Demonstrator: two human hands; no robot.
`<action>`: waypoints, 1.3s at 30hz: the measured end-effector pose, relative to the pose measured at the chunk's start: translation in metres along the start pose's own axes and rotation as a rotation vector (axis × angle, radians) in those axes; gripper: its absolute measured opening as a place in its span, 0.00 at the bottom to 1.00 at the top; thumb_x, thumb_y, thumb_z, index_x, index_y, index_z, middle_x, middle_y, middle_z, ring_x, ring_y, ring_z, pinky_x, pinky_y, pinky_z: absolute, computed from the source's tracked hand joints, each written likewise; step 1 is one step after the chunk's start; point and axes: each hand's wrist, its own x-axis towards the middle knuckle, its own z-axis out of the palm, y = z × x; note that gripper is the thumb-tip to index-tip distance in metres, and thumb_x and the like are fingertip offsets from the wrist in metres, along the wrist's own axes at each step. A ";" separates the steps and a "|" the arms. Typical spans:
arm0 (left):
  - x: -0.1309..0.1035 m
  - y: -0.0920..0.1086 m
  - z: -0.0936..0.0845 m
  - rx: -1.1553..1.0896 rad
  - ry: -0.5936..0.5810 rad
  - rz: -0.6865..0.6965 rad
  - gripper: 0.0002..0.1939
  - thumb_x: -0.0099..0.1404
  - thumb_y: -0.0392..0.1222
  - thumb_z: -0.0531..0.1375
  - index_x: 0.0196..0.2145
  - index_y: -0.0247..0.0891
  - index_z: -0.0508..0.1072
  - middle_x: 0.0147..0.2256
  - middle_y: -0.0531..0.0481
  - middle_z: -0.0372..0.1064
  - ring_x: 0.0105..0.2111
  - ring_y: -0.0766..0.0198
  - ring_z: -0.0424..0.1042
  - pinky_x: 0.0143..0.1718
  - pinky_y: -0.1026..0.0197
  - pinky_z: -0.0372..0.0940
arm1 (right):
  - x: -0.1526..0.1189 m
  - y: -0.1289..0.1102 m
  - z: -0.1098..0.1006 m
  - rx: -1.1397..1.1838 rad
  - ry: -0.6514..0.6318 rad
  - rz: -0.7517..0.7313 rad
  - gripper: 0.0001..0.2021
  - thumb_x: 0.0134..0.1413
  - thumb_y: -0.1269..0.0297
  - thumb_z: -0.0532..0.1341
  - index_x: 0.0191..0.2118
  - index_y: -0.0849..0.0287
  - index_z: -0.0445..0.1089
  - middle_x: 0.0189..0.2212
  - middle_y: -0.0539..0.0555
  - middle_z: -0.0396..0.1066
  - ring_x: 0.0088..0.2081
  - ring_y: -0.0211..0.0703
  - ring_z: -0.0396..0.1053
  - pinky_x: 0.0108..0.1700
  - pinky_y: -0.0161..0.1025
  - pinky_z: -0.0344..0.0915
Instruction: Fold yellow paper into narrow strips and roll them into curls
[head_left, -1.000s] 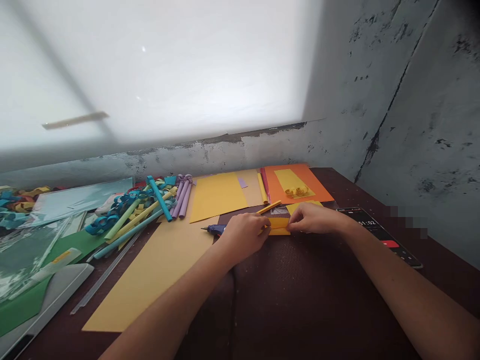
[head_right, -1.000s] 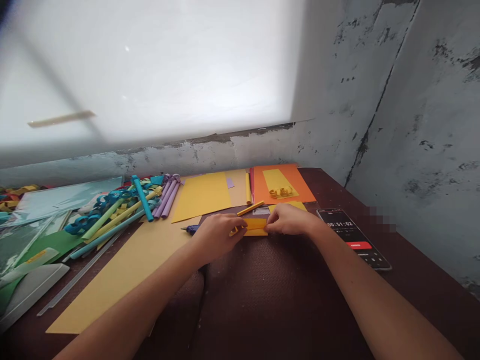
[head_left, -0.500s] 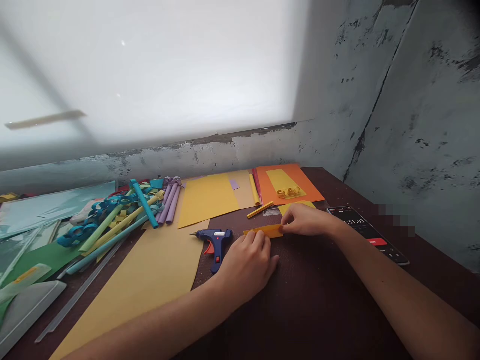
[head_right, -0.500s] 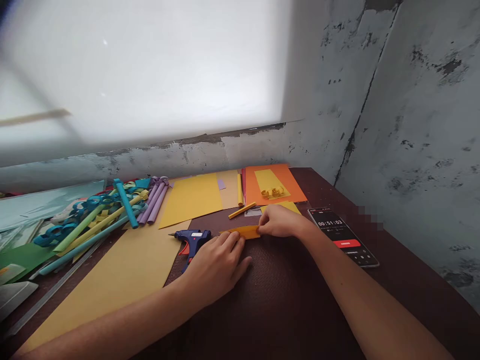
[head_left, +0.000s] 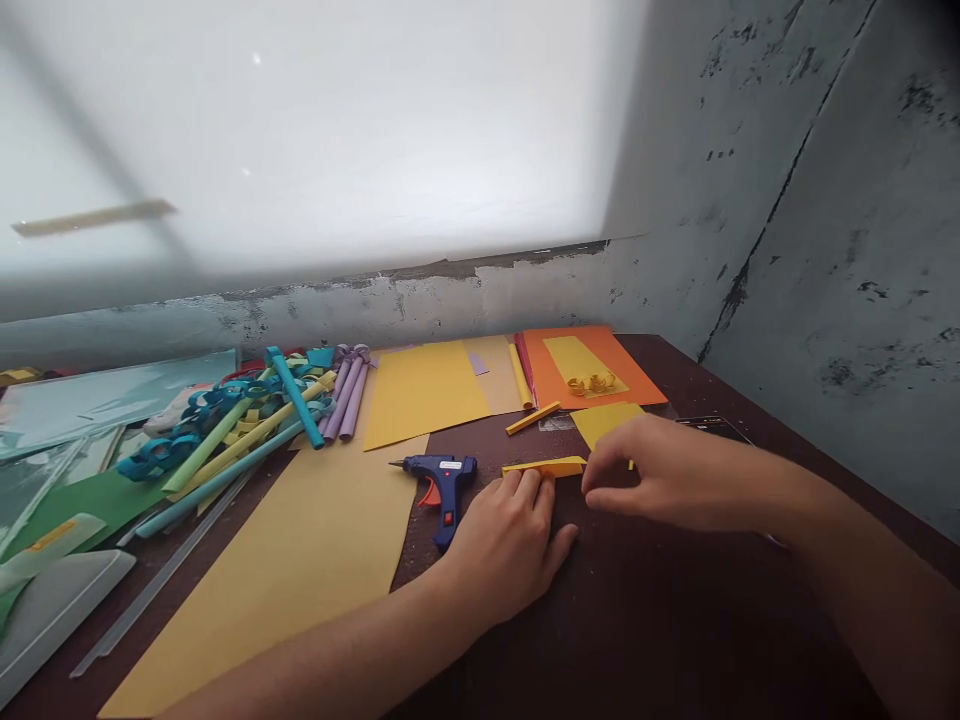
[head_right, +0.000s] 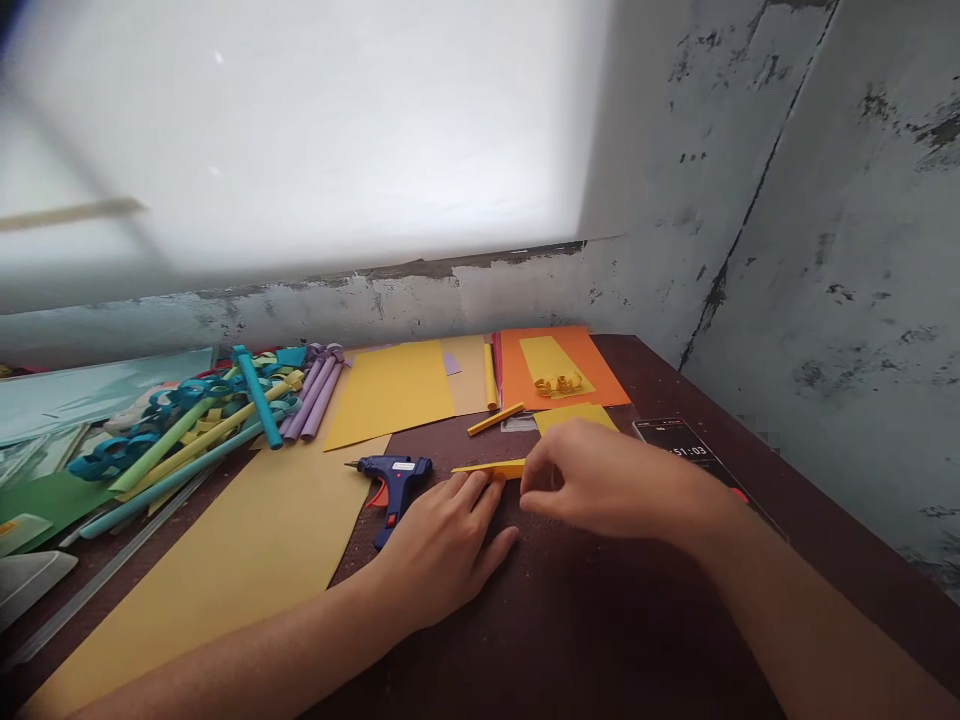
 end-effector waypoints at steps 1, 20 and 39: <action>0.000 0.000 0.000 -0.001 -0.002 0.002 0.19 0.74 0.50 0.52 0.51 0.34 0.71 0.46 0.39 0.71 0.46 0.47 0.71 0.47 0.46 0.71 | -0.001 -0.001 0.007 -0.039 0.017 -0.042 0.09 0.57 0.58 0.64 0.30 0.52 0.81 0.29 0.53 0.76 0.28 0.44 0.68 0.30 0.40 0.62; -0.001 0.001 0.008 0.040 0.032 0.025 0.22 0.74 0.50 0.51 0.52 0.29 0.73 0.44 0.39 0.70 0.43 0.49 0.71 0.46 0.47 0.72 | 0.009 0.043 0.087 -0.360 0.419 -0.303 0.15 0.65 0.72 0.56 0.51 0.59 0.76 0.50 0.61 0.77 0.48 0.54 0.75 0.52 0.55 0.73; 0.000 0.002 0.010 0.046 0.026 0.008 0.20 0.74 0.48 0.52 0.51 0.29 0.73 0.44 0.38 0.72 0.45 0.48 0.72 0.47 0.47 0.72 | 0.010 0.045 0.085 -0.368 0.396 -0.178 0.11 0.65 0.72 0.57 0.46 0.57 0.75 0.45 0.57 0.76 0.47 0.53 0.71 0.51 0.53 0.68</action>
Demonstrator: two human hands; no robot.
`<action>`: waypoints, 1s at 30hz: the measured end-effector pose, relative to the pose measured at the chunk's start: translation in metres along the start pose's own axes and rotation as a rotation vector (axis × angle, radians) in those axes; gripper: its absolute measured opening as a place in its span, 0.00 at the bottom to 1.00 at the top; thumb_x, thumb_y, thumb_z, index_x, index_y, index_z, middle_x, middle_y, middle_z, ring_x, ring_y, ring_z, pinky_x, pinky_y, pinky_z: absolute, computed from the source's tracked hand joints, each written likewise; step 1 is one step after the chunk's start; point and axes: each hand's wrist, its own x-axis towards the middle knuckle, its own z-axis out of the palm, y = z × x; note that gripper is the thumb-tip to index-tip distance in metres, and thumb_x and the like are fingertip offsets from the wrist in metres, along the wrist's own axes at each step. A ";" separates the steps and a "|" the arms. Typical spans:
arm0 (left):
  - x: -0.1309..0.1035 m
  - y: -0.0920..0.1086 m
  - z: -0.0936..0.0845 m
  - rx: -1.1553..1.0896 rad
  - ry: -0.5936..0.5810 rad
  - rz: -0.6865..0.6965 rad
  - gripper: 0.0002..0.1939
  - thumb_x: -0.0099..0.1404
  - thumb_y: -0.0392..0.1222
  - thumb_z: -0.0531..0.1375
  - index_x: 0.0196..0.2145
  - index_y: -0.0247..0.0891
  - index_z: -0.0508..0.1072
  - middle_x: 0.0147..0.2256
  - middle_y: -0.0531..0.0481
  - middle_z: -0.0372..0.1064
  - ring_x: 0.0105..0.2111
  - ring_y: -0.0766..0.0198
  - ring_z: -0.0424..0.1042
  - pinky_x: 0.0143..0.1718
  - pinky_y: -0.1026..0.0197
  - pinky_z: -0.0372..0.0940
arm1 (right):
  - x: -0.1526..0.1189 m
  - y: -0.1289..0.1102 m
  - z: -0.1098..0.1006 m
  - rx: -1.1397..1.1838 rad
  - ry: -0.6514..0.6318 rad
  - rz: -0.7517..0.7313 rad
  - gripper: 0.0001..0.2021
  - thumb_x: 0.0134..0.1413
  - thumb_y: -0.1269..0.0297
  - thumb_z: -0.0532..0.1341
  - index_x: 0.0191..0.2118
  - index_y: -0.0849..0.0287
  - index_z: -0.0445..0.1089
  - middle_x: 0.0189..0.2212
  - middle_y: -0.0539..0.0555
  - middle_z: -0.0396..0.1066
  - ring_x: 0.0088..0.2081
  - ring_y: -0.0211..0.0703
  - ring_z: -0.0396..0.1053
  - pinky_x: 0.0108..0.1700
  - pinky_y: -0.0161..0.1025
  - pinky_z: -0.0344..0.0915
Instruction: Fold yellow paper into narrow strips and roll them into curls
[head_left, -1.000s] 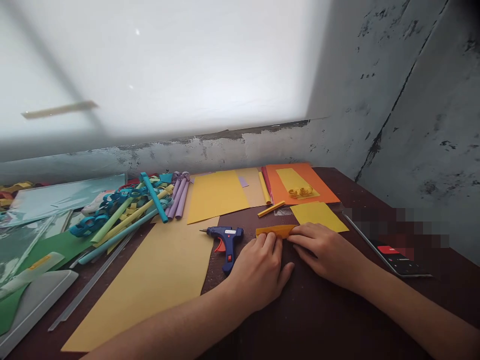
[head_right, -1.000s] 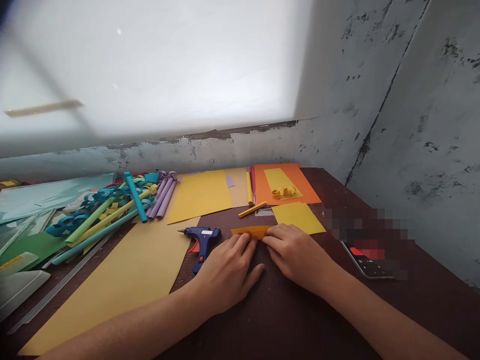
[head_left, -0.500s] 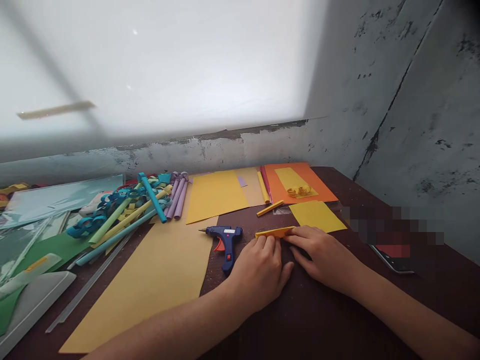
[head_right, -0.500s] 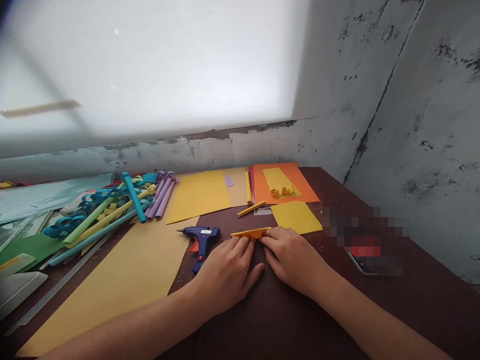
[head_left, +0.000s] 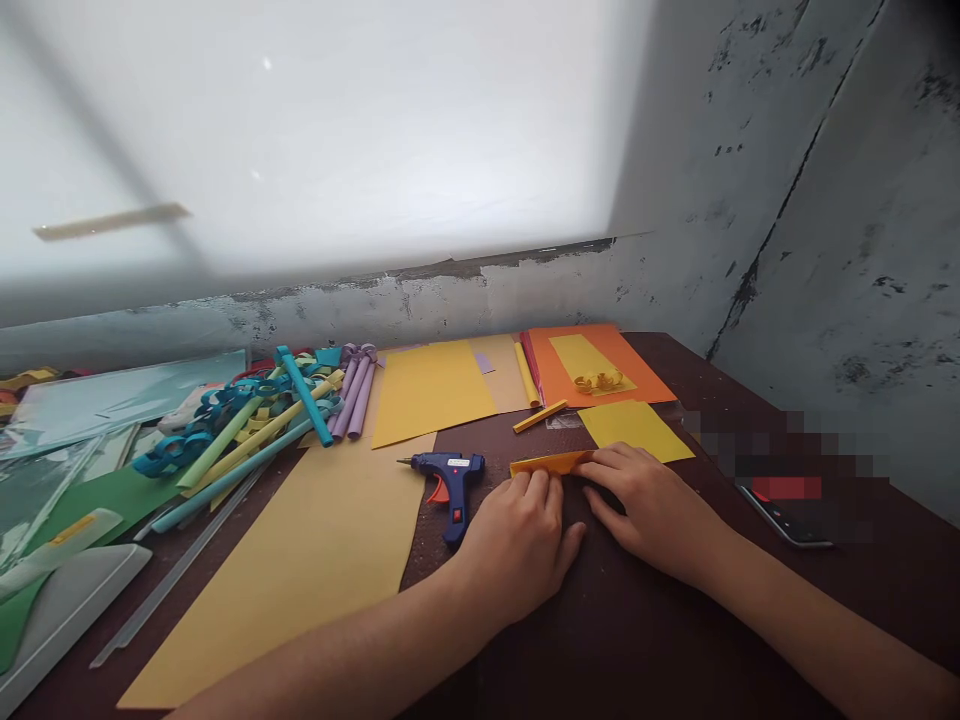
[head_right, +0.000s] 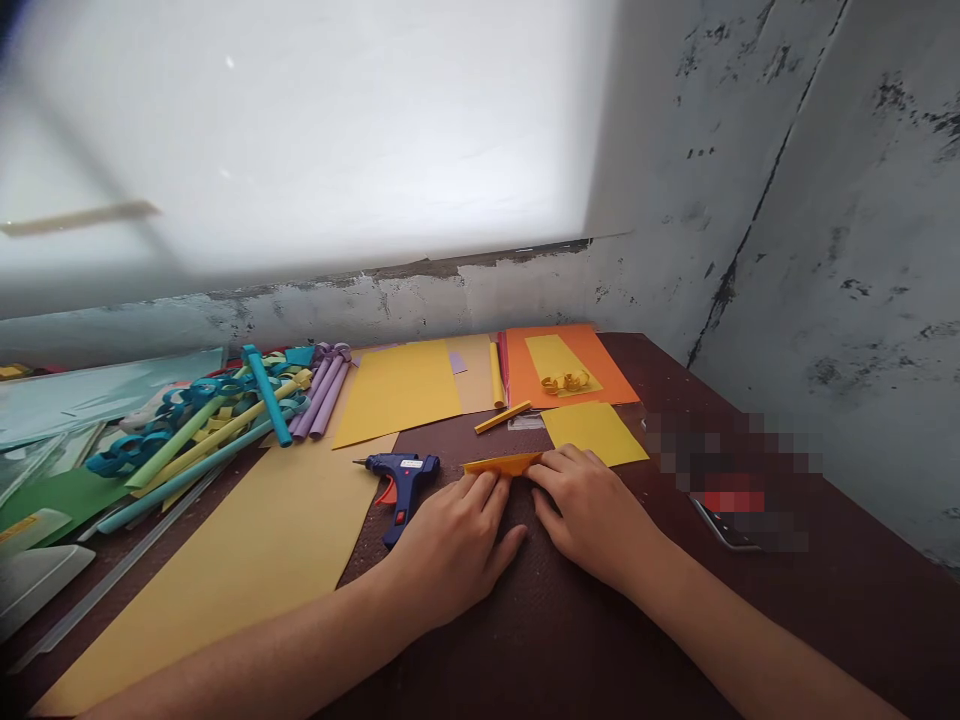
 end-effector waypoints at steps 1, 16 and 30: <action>0.000 0.000 -0.001 -0.006 0.000 -0.003 0.20 0.74 0.48 0.52 0.51 0.29 0.72 0.44 0.38 0.72 0.44 0.48 0.72 0.47 0.47 0.72 | 0.000 0.000 0.000 -0.010 0.003 0.007 0.10 0.64 0.72 0.57 0.45 0.57 0.75 0.44 0.57 0.76 0.46 0.54 0.70 0.51 0.53 0.68; 0.002 -0.003 -0.003 -0.032 -0.015 -0.025 0.21 0.75 0.51 0.51 0.50 0.31 0.74 0.44 0.39 0.71 0.45 0.48 0.71 0.47 0.45 0.72 | 0.000 -0.004 -0.002 -0.132 -0.033 0.005 0.18 0.60 0.76 0.56 0.48 0.53 0.78 0.47 0.58 0.74 0.47 0.53 0.69 0.51 0.52 0.66; 0.001 -0.003 -0.007 -0.025 -0.012 -0.013 0.19 0.75 0.50 0.51 0.47 0.32 0.74 0.44 0.40 0.71 0.45 0.48 0.70 0.46 0.47 0.71 | 0.000 -0.001 -0.002 -0.205 0.122 0.153 0.13 0.60 0.74 0.57 0.36 0.55 0.79 0.39 0.58 0.75 0.42 0.53 0.69 0.44 0.50 0.66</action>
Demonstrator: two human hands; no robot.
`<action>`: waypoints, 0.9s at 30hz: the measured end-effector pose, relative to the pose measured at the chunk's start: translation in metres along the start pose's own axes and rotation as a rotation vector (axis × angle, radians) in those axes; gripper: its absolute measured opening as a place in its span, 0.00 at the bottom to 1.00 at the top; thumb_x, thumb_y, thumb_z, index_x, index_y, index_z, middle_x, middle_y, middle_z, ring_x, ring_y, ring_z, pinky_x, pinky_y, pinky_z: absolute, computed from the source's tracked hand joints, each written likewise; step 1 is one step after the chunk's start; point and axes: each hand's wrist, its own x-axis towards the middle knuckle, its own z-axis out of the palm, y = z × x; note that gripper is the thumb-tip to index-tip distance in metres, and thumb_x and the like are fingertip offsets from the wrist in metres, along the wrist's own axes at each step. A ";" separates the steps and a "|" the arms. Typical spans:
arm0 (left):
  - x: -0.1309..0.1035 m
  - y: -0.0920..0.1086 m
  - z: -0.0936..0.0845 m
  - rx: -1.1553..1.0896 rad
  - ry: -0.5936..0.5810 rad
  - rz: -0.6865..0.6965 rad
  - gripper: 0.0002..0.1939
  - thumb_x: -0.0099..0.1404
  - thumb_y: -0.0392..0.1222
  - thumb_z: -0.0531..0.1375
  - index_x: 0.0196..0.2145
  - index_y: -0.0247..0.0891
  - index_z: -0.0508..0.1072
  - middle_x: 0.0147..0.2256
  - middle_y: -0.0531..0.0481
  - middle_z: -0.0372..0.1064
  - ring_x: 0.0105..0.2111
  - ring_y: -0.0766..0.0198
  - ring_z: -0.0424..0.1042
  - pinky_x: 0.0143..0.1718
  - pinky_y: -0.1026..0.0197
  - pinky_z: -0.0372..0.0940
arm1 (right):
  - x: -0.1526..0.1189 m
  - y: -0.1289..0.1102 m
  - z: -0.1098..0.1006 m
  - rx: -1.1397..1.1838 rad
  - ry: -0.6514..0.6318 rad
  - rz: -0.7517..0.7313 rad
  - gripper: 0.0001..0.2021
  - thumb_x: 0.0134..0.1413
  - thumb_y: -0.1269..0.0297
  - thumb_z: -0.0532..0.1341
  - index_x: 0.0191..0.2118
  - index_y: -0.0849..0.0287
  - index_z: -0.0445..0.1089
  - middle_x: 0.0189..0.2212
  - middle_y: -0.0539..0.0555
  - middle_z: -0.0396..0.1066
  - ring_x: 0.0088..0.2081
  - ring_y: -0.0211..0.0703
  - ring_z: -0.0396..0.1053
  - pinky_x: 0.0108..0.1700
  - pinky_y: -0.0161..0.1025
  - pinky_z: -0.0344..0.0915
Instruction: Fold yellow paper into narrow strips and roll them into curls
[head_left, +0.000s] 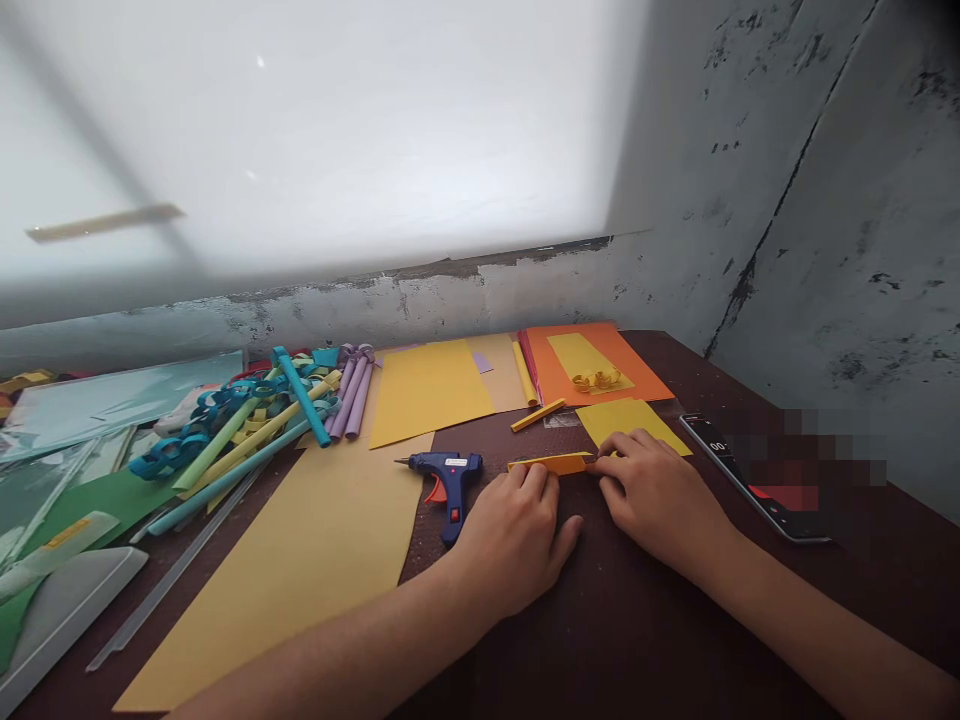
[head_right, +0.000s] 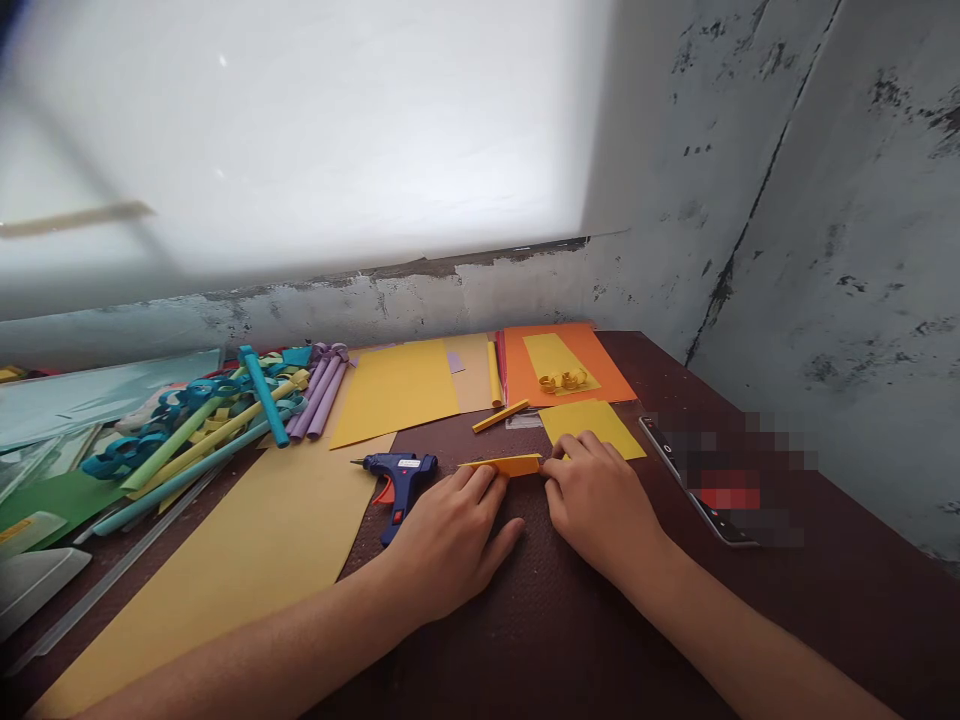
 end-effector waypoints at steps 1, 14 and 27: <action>0.000 0.000 -0.001 0.000 -0.001 0.001 0.19 0.75 0.50 0.51 0.47 0.32 0.74 0.44 0.40 0.71 0.45 0.48 0.70 0.46 0.46 0.71 | 0.000 0.002 0.000 -0.009 0.026 0.006 0.13 0.61 0.74 0.57 0.35 0.55 0.79 0.38 0.58 0.75 0.41 0.53 0.69 0.44 0.50 0.66; -0.001 -0.001 0.004 -0.015 0.017 0.007 0.21 0.75 0.50 0.51 0.53 0.32 0.72 0.45 0.39 0.71 0.45 0.50 0.70 0.48 0.47 0.70 | -0.002 -0.005 0.001 0.273 -0.066 -0.279 0.23 0.58 0.79 0.52 0.53 0.58 0.76 0.54 0.58 0.76 0.53 0.50 0.73 0.57 0.51 0.68; 0.001 0.003 0.001 0.087 0.023 -0.011 0.21 0.75 0.49 0.51 0.45 0.30 0.77 0.39 0.39 0.73 0.40 0.49 0.72 0.42 0.46 0.70 | -0.001 -0.005 0.001 0.207 -0.123 -0.222 0.23 0.57 0.79 0.53 0.53 0.56 0.76 0.53 0.59 0.76 0.51 0.52 0.74 0.54 0.53 0.69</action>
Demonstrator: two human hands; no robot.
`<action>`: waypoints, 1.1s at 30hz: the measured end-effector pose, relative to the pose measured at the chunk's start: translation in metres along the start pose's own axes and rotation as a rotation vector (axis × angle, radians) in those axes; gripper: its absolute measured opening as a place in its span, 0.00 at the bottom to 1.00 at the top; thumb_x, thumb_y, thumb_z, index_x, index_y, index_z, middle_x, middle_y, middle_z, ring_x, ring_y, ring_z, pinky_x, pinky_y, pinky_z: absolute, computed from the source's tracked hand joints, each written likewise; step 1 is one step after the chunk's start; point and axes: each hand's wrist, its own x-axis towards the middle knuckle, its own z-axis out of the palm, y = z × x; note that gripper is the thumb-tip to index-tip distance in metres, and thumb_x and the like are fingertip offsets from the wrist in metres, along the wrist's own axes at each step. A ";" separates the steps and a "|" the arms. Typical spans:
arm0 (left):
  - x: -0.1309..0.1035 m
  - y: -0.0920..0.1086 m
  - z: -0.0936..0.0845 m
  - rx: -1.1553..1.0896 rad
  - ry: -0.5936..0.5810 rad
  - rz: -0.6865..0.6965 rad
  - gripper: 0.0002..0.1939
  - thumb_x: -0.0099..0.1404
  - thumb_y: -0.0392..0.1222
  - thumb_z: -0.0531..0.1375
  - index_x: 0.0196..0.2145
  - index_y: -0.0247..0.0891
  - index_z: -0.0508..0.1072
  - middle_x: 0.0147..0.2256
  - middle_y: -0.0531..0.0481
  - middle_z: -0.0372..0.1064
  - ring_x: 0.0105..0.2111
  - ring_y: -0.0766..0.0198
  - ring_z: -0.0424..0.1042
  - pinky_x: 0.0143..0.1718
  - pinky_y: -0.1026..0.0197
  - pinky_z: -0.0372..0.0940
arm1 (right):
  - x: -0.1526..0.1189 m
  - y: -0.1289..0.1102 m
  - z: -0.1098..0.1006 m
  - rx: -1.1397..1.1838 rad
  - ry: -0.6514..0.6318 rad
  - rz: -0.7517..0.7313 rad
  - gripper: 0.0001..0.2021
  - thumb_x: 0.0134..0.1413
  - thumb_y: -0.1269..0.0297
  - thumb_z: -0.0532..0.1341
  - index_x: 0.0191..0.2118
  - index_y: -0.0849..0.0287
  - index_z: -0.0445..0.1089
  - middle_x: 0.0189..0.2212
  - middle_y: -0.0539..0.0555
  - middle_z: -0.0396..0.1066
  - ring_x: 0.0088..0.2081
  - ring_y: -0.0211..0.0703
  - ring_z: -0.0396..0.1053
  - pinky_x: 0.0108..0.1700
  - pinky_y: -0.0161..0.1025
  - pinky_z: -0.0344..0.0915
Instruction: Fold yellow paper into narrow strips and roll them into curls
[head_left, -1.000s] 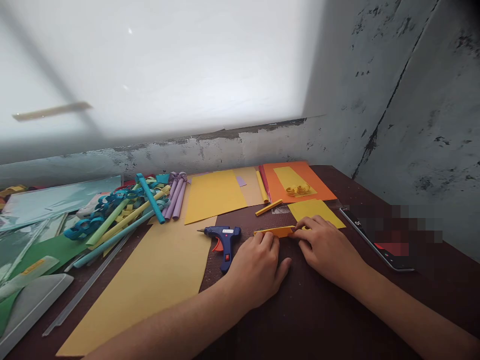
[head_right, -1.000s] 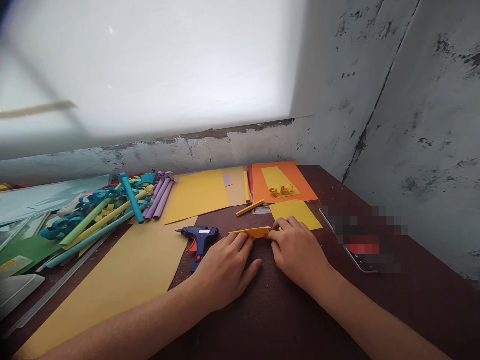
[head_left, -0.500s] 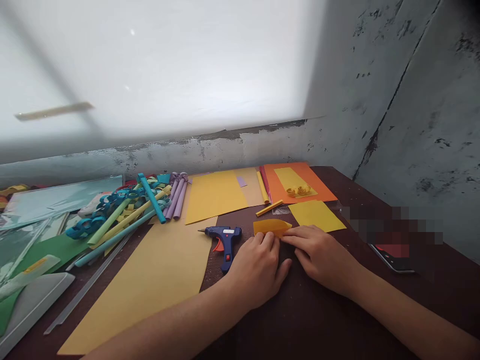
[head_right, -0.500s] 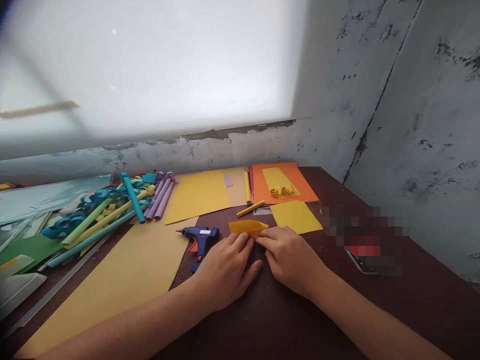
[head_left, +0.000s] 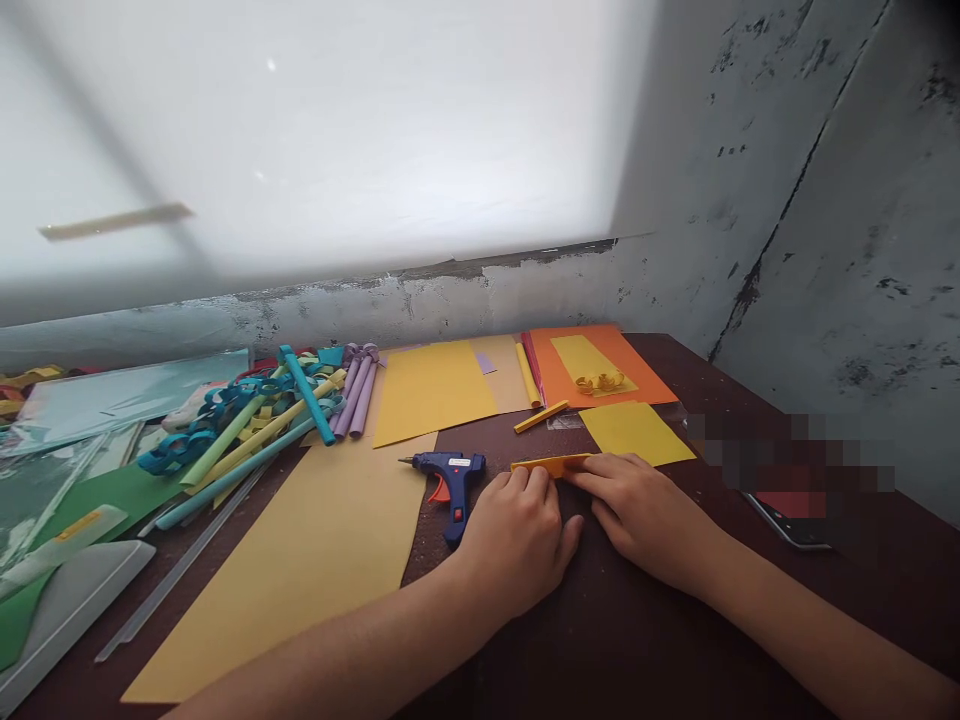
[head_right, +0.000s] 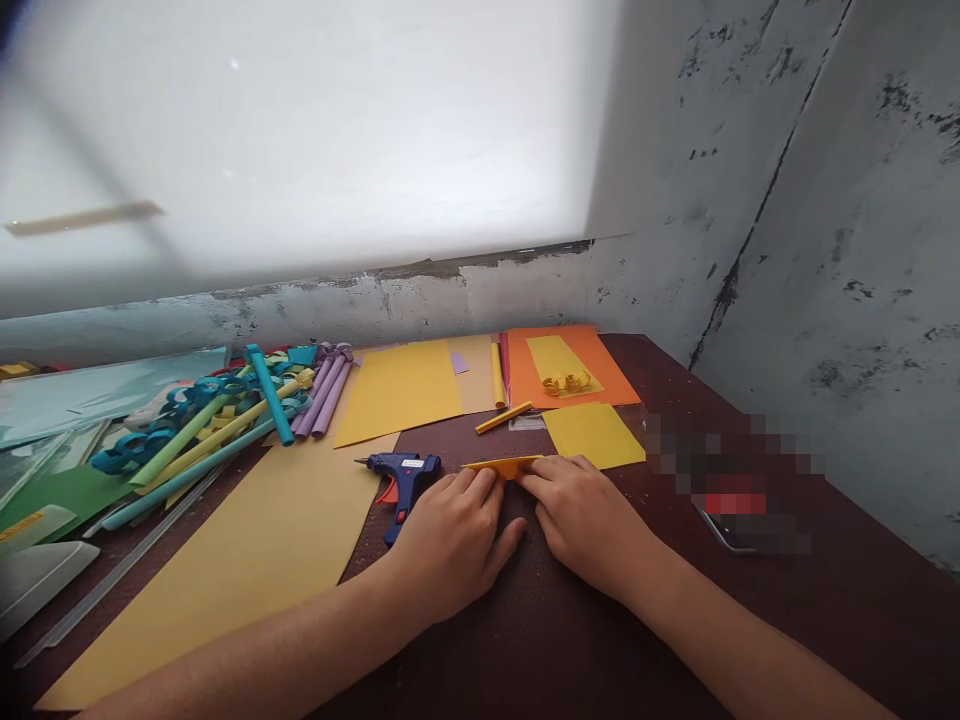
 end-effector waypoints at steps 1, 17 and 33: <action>0.000 0.001 -0.001 0.010 0.004 -0.013 0.21 0.74 0.49 0.51 0.43 0.30 0.78 0.38 0.39 0.73 0.40 0.49 0.72 0.42 0.47 0.70 | 0.000 0.000 0.001 -0.002 0.006 0.001 0.24 0.57 0.79 0.53 0.54 0.56 0.76 0.53 0.59 0.76 0.51 0.52 0.74 0.55 0.53 0.69; 0.000 -0.004 -0.004 0.052 0.060 -0.149 0.20 0.73 0.43 0.53 0.28 0.34 0.79 0.29 0.40 0.74 0.34 0.50 0.74 0.37 0.48 0.68 | -0.001 0.003 0.002 0.007 0.014 0.015 0.24 0.58 0.78 0.55 0.55 0.54 0.76 0.55 0.58 0.76 0.52 0.52 0.74 0.56 0.54 0.69; 0.002 -0.018 0.003 0.124 0.069 -0.094 0.16 0.72 0.36 0.55 0.27 0.36 0.76 0.28 0.44 0.72 0.32 0.53 0.72 0.33 0.51 0.66 | 0.001 0.003 0.001 0.014 0.018 0.052 0.19 0.59 0.79 0.54 0.48 0.58 0.77 0.49 0.59 0.76 0.51 0.54 0.71 0.54 0.56 0.69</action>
